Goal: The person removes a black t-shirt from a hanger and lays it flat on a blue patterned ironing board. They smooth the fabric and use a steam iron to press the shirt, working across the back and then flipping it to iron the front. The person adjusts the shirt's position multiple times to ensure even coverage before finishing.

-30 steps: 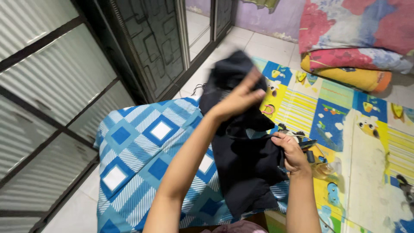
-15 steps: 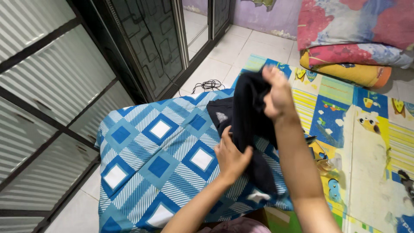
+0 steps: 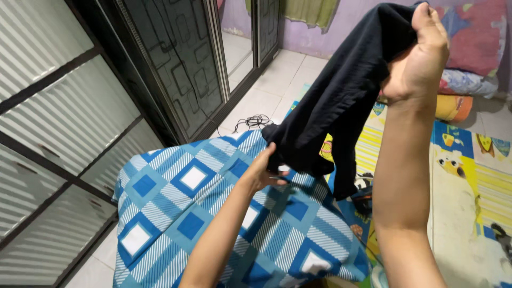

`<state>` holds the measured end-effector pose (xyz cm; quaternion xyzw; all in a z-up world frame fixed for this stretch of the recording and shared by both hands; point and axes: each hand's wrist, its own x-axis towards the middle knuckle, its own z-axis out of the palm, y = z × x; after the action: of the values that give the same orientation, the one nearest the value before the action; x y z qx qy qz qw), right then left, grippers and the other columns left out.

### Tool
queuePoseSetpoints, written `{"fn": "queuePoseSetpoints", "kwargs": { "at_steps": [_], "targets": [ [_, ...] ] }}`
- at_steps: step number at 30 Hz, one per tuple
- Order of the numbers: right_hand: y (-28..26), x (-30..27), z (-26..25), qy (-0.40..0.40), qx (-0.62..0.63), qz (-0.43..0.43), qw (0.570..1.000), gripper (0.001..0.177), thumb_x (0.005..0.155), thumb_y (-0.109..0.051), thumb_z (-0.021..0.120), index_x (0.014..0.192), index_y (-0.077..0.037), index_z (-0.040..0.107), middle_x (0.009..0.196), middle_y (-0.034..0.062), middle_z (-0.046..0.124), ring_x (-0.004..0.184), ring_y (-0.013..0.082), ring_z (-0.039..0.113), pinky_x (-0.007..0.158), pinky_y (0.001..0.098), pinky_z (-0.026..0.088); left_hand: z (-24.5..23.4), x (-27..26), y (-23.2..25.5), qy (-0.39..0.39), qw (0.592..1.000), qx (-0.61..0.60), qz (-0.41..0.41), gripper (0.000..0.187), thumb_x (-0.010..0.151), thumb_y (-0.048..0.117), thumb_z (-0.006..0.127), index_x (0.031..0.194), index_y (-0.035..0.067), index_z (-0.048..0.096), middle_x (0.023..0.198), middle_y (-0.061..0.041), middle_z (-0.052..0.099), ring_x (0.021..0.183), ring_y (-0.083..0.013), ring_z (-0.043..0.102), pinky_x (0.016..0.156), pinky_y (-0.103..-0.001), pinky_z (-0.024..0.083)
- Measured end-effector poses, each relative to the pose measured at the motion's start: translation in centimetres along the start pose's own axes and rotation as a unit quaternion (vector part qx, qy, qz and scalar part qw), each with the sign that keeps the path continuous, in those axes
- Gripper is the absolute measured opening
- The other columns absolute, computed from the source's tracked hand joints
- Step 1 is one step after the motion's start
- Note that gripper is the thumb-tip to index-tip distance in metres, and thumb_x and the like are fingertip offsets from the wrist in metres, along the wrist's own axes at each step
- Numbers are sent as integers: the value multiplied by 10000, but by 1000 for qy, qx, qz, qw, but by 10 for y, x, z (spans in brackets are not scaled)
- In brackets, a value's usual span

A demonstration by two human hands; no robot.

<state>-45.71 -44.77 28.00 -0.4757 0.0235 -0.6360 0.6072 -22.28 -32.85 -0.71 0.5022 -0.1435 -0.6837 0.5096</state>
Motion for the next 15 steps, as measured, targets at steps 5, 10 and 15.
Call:
{"fn": "queuePoseSetpoints", "kwargs": {
  "at_steps": [5,10,15],
  "targets": [
    [18,37,-46,-35,45,-24,998,105,1162,-144,613,1118,-51,594,1040,78,646,975,237,684,958,389,566,-40,75,36,-81,984,-107,118,201,989,35,572,1180,-29,569,1019,-198,696,866,-292,721,773,-413,610],
    [89,121,-103,-44,95,31,994,99,1111,-149,616,1030,-93,605,1064,75,687,1024,277,724,1028,457,596,-119,135,175,121,921,-91,359,255,891,-52,523,1136,-95,469,891,-236,713,657,-340,688,486,-453,569],
    [131,174,-107,-39,66,34,996,101,1038,-201,629,1052,-105,656,1089,71,713,1080,262,713,1101,465,565,-123,86,335,104,781,-101,607,405,890,-16,458,1203,-31,715,792,-49,658,484,-138,515,390,-272,373]
  ]
}}
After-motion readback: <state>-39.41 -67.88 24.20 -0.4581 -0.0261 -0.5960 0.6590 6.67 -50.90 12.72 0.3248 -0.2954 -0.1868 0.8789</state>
